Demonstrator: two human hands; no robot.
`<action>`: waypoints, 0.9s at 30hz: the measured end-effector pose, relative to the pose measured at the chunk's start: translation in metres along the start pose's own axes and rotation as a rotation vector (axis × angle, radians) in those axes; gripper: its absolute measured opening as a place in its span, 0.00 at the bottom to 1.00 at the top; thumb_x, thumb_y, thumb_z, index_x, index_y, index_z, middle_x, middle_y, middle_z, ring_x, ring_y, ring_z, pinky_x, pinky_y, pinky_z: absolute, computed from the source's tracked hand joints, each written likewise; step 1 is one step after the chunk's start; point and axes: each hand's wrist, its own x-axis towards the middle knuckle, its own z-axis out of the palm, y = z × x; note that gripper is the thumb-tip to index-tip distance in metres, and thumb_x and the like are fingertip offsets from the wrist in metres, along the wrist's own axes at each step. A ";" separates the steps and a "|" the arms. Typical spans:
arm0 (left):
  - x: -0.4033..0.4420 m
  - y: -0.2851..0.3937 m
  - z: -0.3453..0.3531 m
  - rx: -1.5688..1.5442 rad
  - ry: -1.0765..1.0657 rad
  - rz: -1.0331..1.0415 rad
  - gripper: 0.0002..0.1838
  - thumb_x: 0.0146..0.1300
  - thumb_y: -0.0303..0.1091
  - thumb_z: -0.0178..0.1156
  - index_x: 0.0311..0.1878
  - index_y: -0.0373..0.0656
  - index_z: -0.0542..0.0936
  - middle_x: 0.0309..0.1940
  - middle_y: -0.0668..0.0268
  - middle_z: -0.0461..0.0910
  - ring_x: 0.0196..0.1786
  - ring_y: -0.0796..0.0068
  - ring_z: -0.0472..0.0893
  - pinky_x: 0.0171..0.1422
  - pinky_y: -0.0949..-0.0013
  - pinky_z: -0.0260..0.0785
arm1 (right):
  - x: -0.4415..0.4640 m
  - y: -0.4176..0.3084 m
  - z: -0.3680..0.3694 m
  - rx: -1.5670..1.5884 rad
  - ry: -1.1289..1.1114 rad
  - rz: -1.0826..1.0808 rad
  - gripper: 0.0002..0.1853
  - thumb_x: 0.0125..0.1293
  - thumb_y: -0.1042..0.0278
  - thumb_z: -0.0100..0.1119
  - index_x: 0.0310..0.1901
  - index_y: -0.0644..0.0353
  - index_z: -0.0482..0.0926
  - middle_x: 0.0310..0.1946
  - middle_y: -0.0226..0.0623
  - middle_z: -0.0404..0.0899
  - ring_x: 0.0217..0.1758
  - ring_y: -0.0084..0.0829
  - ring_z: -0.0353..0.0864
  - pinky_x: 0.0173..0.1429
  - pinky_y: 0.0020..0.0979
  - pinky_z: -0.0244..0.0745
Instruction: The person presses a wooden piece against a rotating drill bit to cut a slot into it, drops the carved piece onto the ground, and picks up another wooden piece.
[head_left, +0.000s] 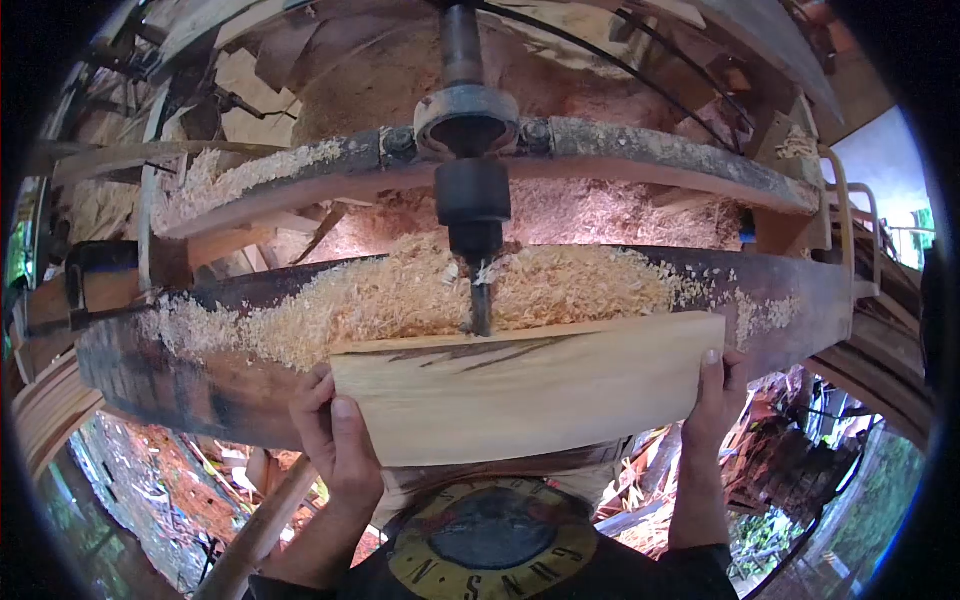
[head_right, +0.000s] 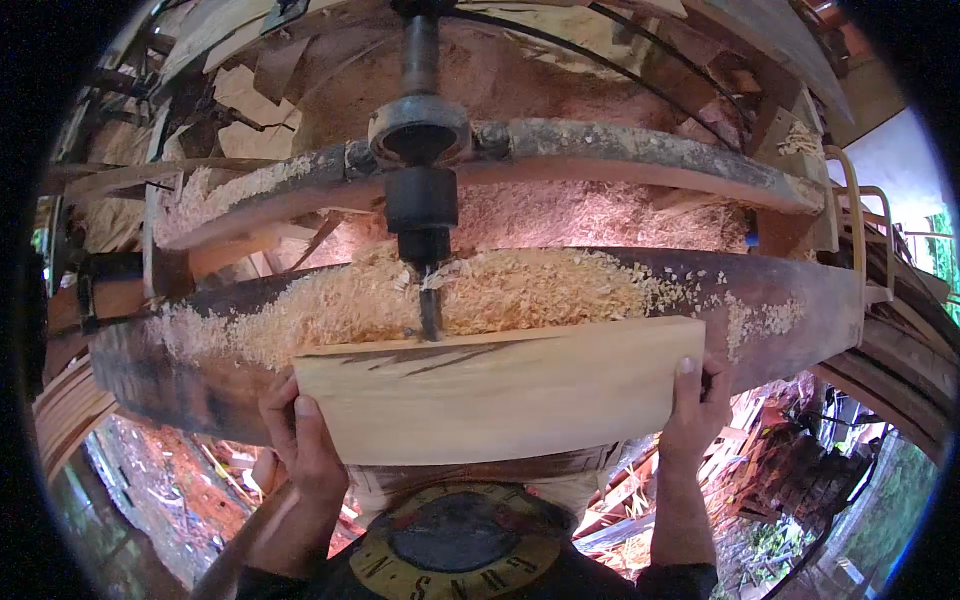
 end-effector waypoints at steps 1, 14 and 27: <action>-0.003 -0.001 0.003 0.017 0.011 -0.004 0.16 0.79 0.31 0.48 0.65 0.36 0.66 0.67 0.49 0.65 0.68 0.64 0.68 0.75 0.58 0.58 | 0.004 0.004 -0.003 -0.082 0.038 -0.051 0.11 0.76 0.62 0.62 0.48 0.63 0.80 0.39 0.29 0.79 0.41 0.19 0.73 0.48 0.26 0.70; -0.021 0.014 0.099 -0.094 -0.099 0.020 0.14 0.78 0.26 0.47 0.63 0.39 0.67 0.67 0.51 0.65 0.67 0.64 0.67 0.75 0.60 0.58 | 0.058 0.026 -0.066 0.131 0.157 0.065 0.11 0.75 0.63 0.62 0.45 0.64 0.80 0.38 0.32 0.80 0.40 0.22 0.76 0.45 0.27 0.73; -0.014 0.005 0.056 0.024 -0.024 0.037 0.14 0.78 0.26 0.48 0.62 0.35 0.67 0.64 0.49 0.66 0.64 0.63 0.68 0.72 0.60 0.60 | 0.037 0.022 -0.037 0.034 0.151 0.102 0.11 0.74 0.63 0.62 0.45 0.63 0.80 0.38 0.30 0.79 0.40 0.22 0.74 0.47 0.27 0.71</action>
